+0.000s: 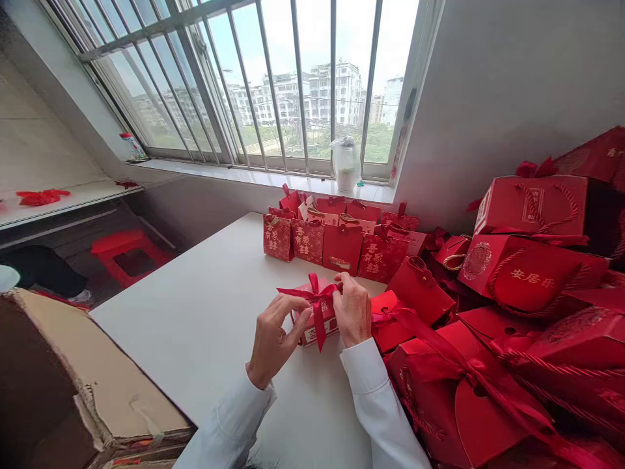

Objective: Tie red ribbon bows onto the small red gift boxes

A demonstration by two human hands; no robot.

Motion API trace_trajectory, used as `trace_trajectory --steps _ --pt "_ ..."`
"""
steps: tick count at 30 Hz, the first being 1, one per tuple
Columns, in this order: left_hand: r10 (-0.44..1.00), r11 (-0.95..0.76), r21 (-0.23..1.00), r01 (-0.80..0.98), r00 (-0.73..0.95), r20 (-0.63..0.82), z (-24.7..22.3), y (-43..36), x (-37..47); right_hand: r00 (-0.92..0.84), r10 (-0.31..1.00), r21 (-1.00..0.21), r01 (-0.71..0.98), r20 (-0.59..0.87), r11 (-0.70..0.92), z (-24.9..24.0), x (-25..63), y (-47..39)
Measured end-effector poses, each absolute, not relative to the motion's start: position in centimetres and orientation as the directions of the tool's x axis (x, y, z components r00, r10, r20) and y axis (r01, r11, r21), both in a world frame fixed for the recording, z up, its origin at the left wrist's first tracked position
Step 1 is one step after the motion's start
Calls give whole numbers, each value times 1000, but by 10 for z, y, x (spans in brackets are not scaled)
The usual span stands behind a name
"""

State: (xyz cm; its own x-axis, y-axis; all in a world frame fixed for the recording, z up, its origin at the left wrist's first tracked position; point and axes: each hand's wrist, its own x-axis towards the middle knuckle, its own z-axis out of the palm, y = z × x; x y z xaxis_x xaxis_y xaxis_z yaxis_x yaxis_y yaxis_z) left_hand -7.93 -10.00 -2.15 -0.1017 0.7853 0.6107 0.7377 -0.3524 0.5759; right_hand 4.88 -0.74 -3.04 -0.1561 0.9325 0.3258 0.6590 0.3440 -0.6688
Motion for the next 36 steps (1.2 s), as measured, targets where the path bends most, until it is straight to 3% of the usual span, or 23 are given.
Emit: trace_trajectory --steps 8,12,16,22,28,33,36 --pt "945 43 539 841 -209 251 -15 -73 -65 -169 885 -685 575 435 447 -25 54 -9" --pt "970 101 538 837 -202 132 -9 -69 -62 -131 879 -578 708 458 406 -26 52 -11" --pt "967 146 542 827 -236 99 -7 -68 -60 -123 906 -475 818 405 324 -30 49 -14" --pt "956 169 537 827 -271 117 -11 -70 -60 -130 911 -452 835 392 314 -39 44 -17" --pt "973 181 478 860 -228 43 -2 -69 -60 -157 910 -414 852 383 321 -37 42 -18" --pt "981 189 323 927 -191 -26 4 -66 -47 -210 923 -464 815 323 348 -37 57 -16" --pt "971 223 247 943 -238 35 -3 -66 -38 -288 902 -555 714 323 427 -40 68 -14"
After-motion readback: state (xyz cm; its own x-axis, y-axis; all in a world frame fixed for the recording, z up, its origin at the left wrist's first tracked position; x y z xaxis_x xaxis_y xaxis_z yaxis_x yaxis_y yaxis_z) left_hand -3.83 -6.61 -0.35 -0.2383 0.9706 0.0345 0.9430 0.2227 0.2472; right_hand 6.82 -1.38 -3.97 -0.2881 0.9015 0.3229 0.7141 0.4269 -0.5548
